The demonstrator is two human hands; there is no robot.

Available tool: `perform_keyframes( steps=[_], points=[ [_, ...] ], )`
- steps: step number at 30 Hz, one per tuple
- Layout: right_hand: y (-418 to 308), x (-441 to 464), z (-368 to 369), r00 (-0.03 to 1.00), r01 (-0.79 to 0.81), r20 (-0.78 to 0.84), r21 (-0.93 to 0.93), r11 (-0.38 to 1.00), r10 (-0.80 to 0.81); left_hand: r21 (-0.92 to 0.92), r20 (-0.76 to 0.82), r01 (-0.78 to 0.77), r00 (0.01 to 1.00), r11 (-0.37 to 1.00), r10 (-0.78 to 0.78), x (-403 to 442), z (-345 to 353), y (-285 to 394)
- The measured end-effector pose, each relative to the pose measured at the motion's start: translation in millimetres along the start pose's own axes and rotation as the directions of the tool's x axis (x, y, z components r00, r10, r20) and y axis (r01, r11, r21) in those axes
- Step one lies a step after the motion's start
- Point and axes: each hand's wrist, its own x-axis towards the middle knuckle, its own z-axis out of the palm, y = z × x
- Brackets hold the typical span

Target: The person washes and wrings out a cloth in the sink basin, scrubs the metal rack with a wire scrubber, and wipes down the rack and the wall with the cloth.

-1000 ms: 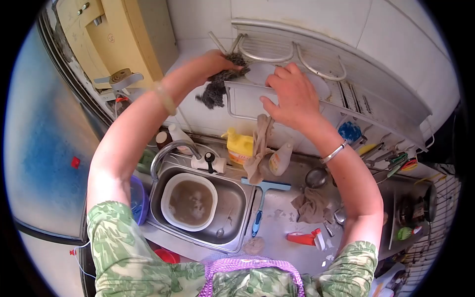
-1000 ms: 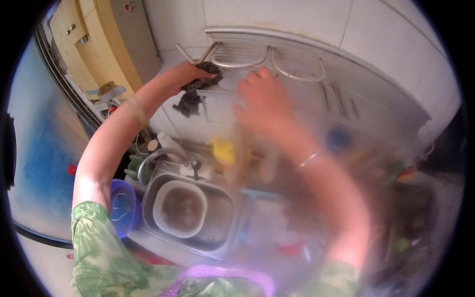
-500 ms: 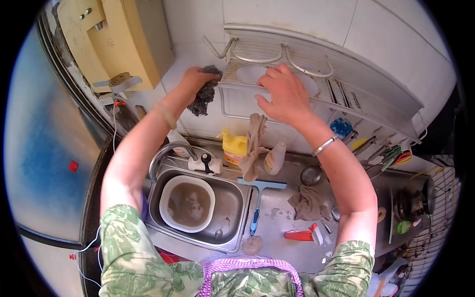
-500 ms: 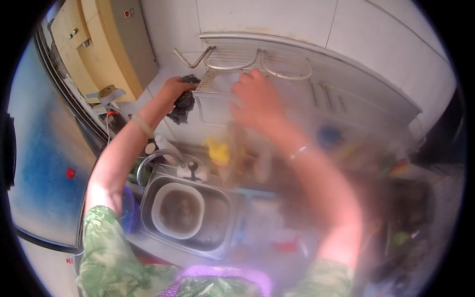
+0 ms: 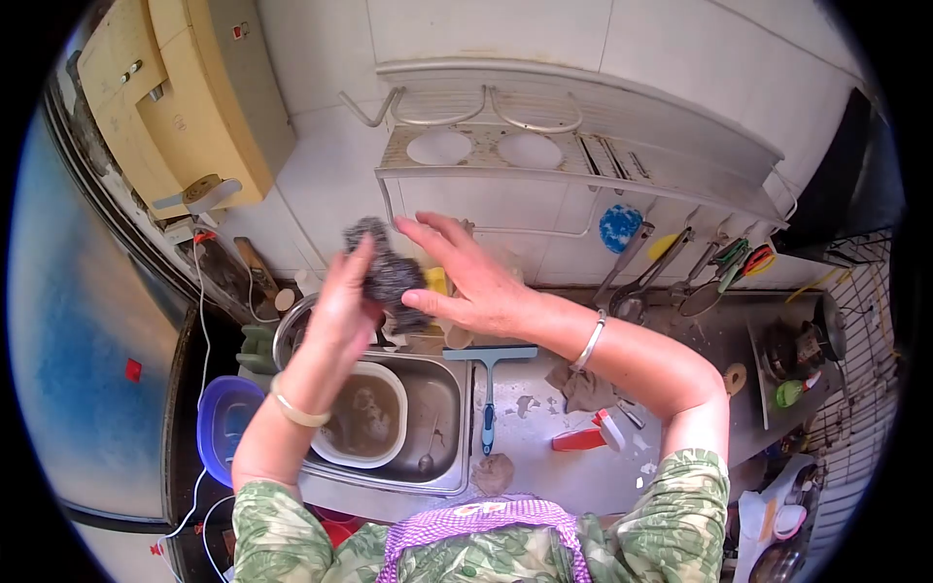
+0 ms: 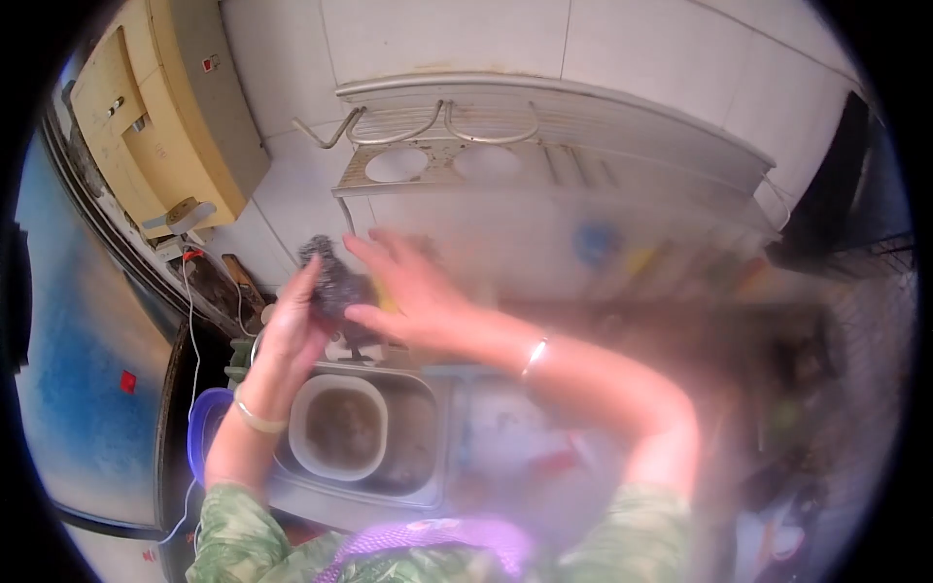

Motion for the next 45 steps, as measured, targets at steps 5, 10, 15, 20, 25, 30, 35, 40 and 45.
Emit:
perform_keyframes(
  steps=[5, 10, 15, 20, 25, 30, 35, 40, 45],
  points=[
    [-15, -21, -22, 0.987, -0.152, -0.021, 0.189, 0.970, 0.159, -0.006, 0.177, 0.009, 0.984, 1.000, -0.008, -2, 64, -36],
    [-30, -41, -108, 0.956, -0.248, -0.176, -0.071, 0.966, 0.233, 0.289, 0.336, -0.282, 0.925, 0.915, 0.180, 3, 102, -58],
    [-29, -35, -218, 0.923, -0.384, -0.298, -0.692, 0.612, 0.242, 0.655, 0.511, -0.754, 0.478, 0.036, 0.714, 27, 98, -12],
    [41, -2, -231, 0.915, -0.281, -0.101, -0.853, 0.440, 0.390, 0.613, 0.715, -0.667, 0.241, -0.423, 0.656, 90, 89, 9],
    [78, 32, -197, 0.965, 0.016, 0.162, -0.821, 0.570, 0.207, 0.597, 0.725, -0.685, 0.238, -0.417, 0.646, 109, 84, 3],
    [71, 54, -182, 0.918, -0.056, 0.167, -0.843, 0.535, 0.360, 0.591, 0.711, -0.675, 0.175, -0.442, 0.681, 112, 77, -8],
    [85, 59, -170, 0.924, -0.035, 0.109, -0.931, 0.363, 0.367, 0.597, 0.701, -0.666, 0.161, -0.448, 0.695, 115, 74, -13],
    [72, 62, -192, 0.832, -0.083, 0.236, -0.842, 0.533, 0.502, 0.573, 0.694, -0.701, 0.139, -0.425, 0.706, 115, 71, -10],
    [77, 63, -178, 0.871, -0.184, 0.114, -0.827, 0.531, 0.479, 0.583, 0.693, -0.690, 0.146, -0.429, 0.706, 115, 71, -12]
  ],
)
